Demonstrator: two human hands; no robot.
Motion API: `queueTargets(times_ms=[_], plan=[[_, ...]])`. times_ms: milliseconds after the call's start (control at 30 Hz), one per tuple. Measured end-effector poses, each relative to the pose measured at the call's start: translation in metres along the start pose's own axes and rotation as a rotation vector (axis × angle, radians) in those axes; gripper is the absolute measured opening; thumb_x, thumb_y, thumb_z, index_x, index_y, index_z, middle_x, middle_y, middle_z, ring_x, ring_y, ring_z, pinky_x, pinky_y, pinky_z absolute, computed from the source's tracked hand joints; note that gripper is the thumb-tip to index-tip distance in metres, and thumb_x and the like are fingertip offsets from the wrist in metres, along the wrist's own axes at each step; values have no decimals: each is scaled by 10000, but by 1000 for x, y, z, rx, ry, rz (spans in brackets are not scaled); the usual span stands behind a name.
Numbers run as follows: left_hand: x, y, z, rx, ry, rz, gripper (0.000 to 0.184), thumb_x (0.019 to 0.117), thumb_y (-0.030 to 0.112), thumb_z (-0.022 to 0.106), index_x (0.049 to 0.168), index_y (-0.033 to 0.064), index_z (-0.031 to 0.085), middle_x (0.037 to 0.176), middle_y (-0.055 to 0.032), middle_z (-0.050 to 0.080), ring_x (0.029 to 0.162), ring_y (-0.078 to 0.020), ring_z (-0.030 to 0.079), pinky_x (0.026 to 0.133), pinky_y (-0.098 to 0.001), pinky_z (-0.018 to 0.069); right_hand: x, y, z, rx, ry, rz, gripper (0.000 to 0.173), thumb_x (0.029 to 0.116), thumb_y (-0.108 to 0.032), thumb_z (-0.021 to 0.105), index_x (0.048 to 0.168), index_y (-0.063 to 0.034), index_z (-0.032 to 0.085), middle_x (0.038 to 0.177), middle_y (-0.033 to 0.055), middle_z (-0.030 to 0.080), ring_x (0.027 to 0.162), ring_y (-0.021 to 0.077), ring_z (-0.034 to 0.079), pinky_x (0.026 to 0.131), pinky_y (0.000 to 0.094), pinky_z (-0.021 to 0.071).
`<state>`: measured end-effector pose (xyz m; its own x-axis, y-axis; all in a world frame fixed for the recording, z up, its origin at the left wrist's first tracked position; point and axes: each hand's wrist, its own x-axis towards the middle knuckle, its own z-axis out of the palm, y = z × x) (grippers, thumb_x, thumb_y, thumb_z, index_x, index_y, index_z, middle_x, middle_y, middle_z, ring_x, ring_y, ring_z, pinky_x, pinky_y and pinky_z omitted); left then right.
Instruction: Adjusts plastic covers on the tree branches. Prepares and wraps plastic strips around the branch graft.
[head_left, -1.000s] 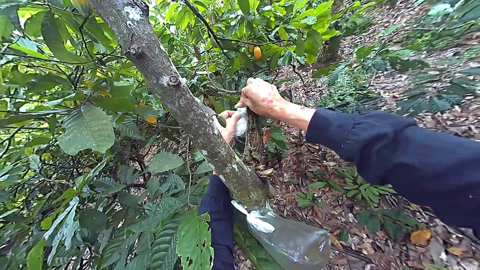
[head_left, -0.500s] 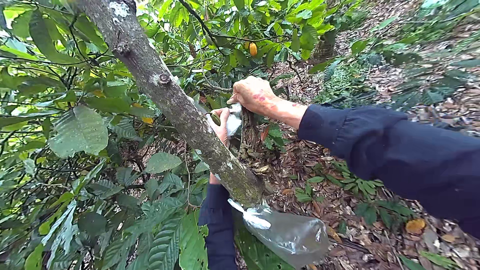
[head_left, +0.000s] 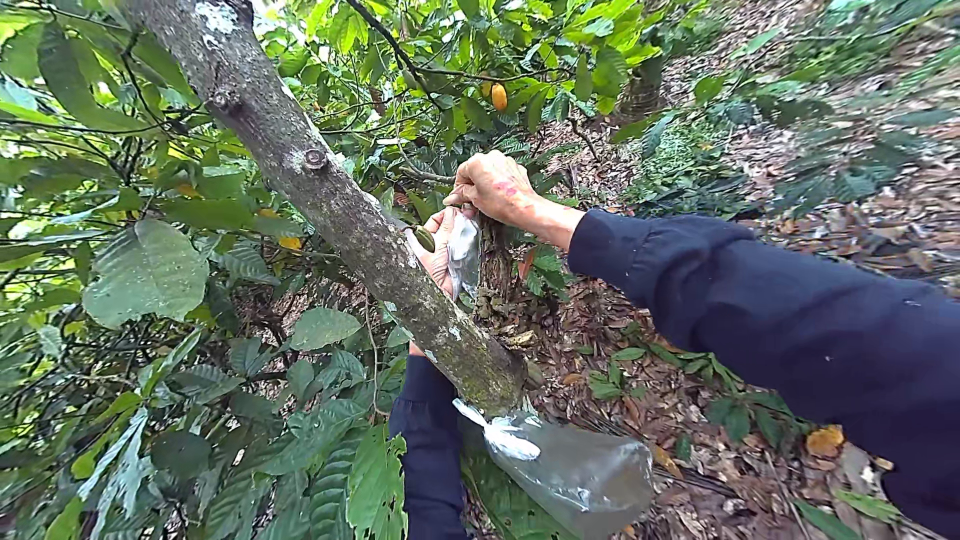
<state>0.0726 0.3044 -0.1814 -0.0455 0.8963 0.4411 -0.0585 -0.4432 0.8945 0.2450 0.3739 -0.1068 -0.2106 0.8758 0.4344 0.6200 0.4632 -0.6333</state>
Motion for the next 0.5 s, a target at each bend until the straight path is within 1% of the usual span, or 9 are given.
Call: queueTargets(times_ms=[33,100,133,167,233,267,333,433,500], plan=[[1,0,0,5,6,-14,251,1018,155,615,1266,171,650,1030,18,715,834,-46,680,687,-183,557,1,2,-2,9,-16,-13,265,968,-378,689,937,-123,751,928,106,716,938,322,680,752,571,504],[3,-5,-6,-5,-22,-19,264,1011,157,629,1273,176,655,1032,4,720,825,-60,682,680,-190,559,4,7,-7,17,-91,-69,228,984,-357,675,968,-153,775,938,88,730,935,308,689,776,577,523],[3,-8,-8,-3,-38,-15,279,1008,157,634,1285,179,652,1046,-3,721,838,-69,685,688,-199,563,6,11,-10,10,-149,-108,196,999,-320,659,1003,-171,787,953,73,741,939,292,698,803,574,540],[2,-7,-9,9,-48,-21,300,1007,155,636,1306,183,644,1089,-11,722,886,-85,692,729,-220,573,6,12,-13,0,-207,-150,175,1008,-267,645,1047,-176,790,974,69,747,947,282,704,830,570,552],[-2,-1,-6,6,-48,-41,322,1012,139,622,1333,175,626,1140,-20,715,943,-98,692,776,-239,574,5,10,-21,-13,-304,-200,172,1009,-196,644,1114,-151,772,1019,86,741,977,283,697,872,564,543],[-1,-2,-4,-22,-32,-42,314,1008,132,625,1320,165,635,1131,-24,719,935,-102,697,766,-237,577,4,10,-22,-8,-312,-206,177,1002,-177,651,1134,-145,764,1031,87,740,985,284,696,876,562,541],[2,-8,-7,-85,-46,-36,304,1014,132,615,1316,143,642,1137,-46,723,943,-121,708,776,-249,590,3,12,-20,10,-263,-168,228,985,-173,672,1202,-150,737,1064,84,745,1025,306,694,882,593,540],[6,-13,-12,-109,-70,-44,289,1042,168,577,1321,131,641,1126,-54,725,927,-110,708,772,-235,583,-5,5,-13,-10,-114,-72,161,946,-184,686,1089,-126,732,985,106,725,994,344,680,794,612,524],[6,-13,-13,-100,-73,-34,292,1059,188,545,1331,140,637,1146,-51,723,933,-97,703,768,-219,574,-10,0,-11,-39,-57,-51,131,945,-203,693,1050,-146,747,969,103,726,974,341,683,766,600,520]])
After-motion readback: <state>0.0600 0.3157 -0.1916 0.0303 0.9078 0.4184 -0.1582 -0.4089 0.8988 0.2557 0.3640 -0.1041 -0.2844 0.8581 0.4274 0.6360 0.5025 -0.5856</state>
